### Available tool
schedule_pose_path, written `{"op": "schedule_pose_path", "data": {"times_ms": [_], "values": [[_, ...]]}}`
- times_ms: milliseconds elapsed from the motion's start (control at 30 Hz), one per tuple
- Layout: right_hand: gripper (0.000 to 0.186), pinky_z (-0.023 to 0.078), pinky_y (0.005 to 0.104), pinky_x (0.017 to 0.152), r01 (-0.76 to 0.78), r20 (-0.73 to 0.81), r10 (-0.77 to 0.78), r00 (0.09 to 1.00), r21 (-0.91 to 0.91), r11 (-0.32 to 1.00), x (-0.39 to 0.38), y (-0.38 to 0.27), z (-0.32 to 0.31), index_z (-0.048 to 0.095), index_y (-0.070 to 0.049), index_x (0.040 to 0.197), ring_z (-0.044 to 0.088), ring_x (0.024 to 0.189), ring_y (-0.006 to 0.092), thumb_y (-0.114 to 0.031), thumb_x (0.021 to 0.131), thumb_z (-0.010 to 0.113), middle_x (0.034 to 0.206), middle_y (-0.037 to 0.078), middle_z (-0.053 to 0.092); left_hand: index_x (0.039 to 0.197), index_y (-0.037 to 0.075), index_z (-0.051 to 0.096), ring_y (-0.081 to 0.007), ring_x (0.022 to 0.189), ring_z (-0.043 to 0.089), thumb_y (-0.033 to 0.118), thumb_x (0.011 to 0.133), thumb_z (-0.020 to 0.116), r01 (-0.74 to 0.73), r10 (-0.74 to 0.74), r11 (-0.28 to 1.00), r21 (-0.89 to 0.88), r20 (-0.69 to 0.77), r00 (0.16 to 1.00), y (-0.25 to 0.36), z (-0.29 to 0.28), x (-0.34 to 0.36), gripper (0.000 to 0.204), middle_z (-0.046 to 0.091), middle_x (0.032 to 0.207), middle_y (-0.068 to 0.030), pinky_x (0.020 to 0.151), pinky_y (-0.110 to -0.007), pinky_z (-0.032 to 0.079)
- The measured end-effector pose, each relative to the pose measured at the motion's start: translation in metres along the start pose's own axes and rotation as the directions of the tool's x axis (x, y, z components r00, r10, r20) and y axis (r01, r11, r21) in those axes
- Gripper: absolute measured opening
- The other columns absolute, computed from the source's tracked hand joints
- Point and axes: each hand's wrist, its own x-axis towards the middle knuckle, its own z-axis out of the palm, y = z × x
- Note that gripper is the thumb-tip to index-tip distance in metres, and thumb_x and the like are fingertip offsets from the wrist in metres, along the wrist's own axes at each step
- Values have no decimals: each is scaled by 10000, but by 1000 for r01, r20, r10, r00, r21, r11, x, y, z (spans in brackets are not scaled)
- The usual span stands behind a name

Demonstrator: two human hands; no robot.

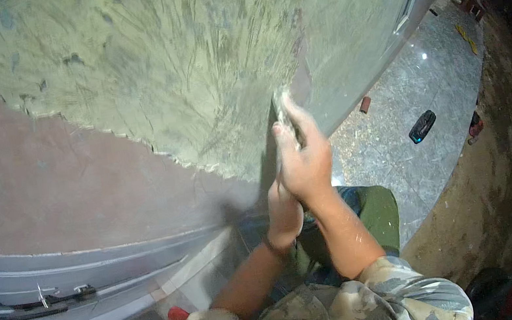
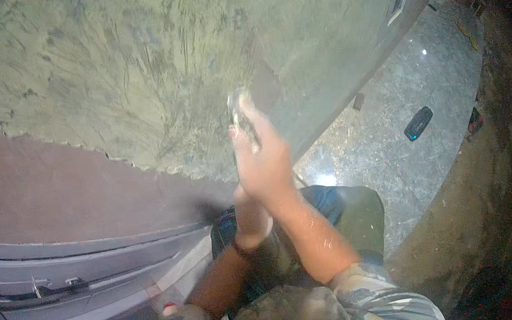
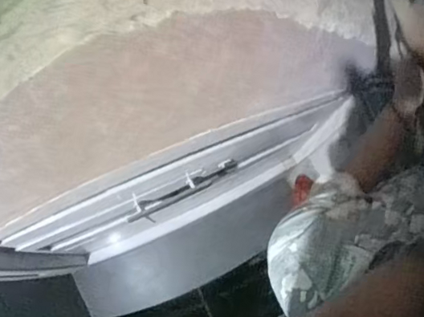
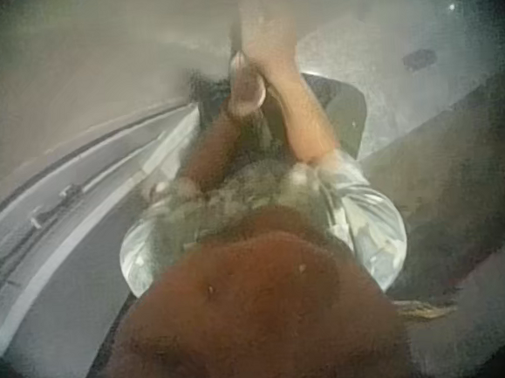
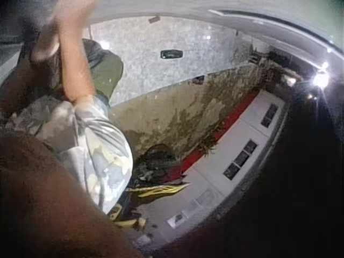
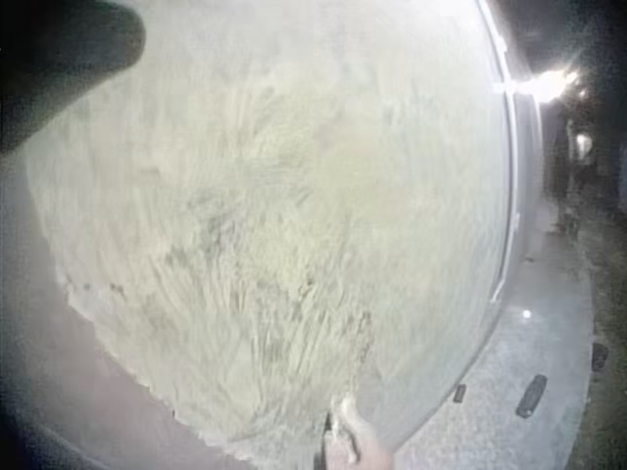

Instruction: The person uses a trowel to spread and smooth a greenish plaster-like material onto a curved wall surface. They repeatedly apply and level the material across the wall, working methodically from one section to the next.

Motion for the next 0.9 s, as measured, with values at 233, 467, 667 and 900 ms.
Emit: {"op": "schedule_pose_path", "data": {"times_ms": [233, 467, 667, 900], "values": [[441, 394, 365, 1115, -19, -12, 19, 1000, 30, 999, 16, -2, 4, 546, 54, 1388, 545, 1320, 261, -147, 1000, 606, 1406, 206, 590, 1375, -21, 529, -314, 1237, 585, 188, 1060, 447, -199, 197, 978, -56, -39, 980, 19, -2, 1, 387, 614, 1317, -214, 1030, -386, 447], [435, 412, 367, 1103, 6, 39, -4, 999, -45, 999, 27, -7, -6, 532, 73, 1391, 572, 1291, 269, -108, 1001, 597, 1396, 208, 595, 1348, -40, 542, -253, 1180, 572, 215, 1090, 368, 70, -103, 879, -471, -44, 994, 37, 12, 14, 403, 625, 1285, -158, 1030, -342, 422], [435, 384, 374, 1126, -59, 101, 60, 993, -14, 998, 33, -6, -8, 522, 73, 1392, 544, 1325, 274, -101, 1000, 592, 1390, 216, 592, 1386, -50, 502, -239, 1248, 534, 215, 1104, 344, 59, -63, 859, -509, 9, 998, 30, 17, 18, 418, 581, 1362, -150, 1087, -329, 371], [425, 404, 351, 1111, 46, 34, -46, 998, 14, 999, 41, -5, -19, 543, 37, 1395, 534, 1336, 242, -107, 1001, 611, 1410, 200, 588, 1286, -51, 549, -217, 1110, 566, 210, 1089, 356, 114, -141, 748, -654, 11, 990, 24, 26, 22, 380, 621, 1195, -136, 988, -323, 436]]}}
